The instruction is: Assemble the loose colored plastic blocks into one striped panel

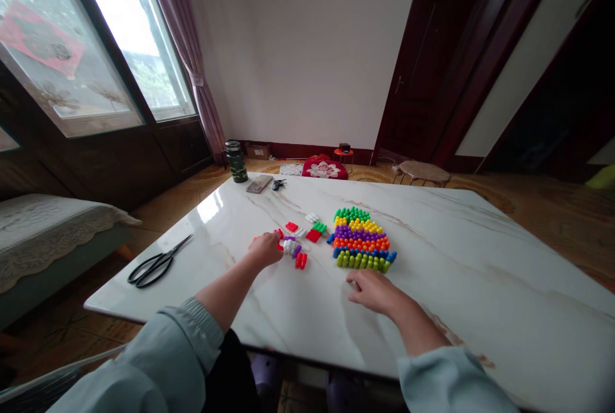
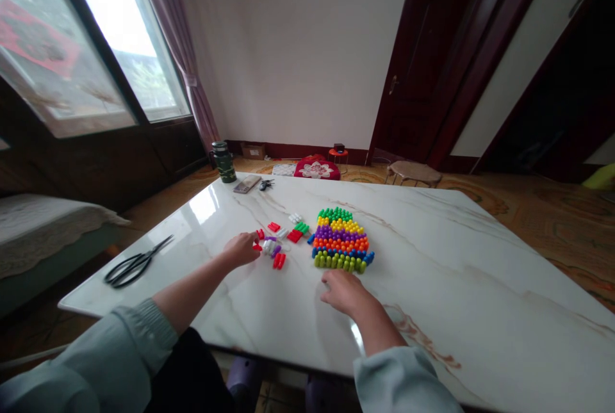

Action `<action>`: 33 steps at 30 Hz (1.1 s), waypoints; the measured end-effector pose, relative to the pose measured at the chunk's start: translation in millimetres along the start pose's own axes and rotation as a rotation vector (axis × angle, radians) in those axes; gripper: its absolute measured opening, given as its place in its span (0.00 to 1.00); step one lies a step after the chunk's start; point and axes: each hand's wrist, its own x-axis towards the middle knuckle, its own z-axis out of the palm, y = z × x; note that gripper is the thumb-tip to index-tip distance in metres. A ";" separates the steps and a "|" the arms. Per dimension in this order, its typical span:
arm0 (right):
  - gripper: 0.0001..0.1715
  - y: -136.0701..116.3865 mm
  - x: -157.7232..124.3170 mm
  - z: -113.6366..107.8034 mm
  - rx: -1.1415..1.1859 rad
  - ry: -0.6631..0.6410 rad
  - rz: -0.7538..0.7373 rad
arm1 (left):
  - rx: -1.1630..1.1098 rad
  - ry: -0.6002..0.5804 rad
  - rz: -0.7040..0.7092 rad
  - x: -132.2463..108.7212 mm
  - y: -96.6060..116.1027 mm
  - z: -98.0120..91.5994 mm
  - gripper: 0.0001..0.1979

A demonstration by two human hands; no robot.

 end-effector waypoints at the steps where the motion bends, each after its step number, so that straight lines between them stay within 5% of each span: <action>1: 0.22 -1.0 -0.5 -0.6 0.000 0.001 -0.003 | -0.009 0.005 0.005 -0.8 1.5 -2.4 0.15; 12: 0.21 -2.6 -0.1 -0.8 -0.021 -0.015 -0.004 | -0.087 -0.115 0.253 -6.6 23.9 2.9 0.07; 24: 0.18 -3.7 -0.4 -0.7 -0.029 -0.011 -0.015 | -0.011 -0.140 0.248 -8.8 53.5 16.1 0.27; 33: 0.16 -10.7 -2.9 -2.4 -0.026 -0.032 -0.007 | 0.020 -0.120 0.248 -8.1 70.8 22.1 0.26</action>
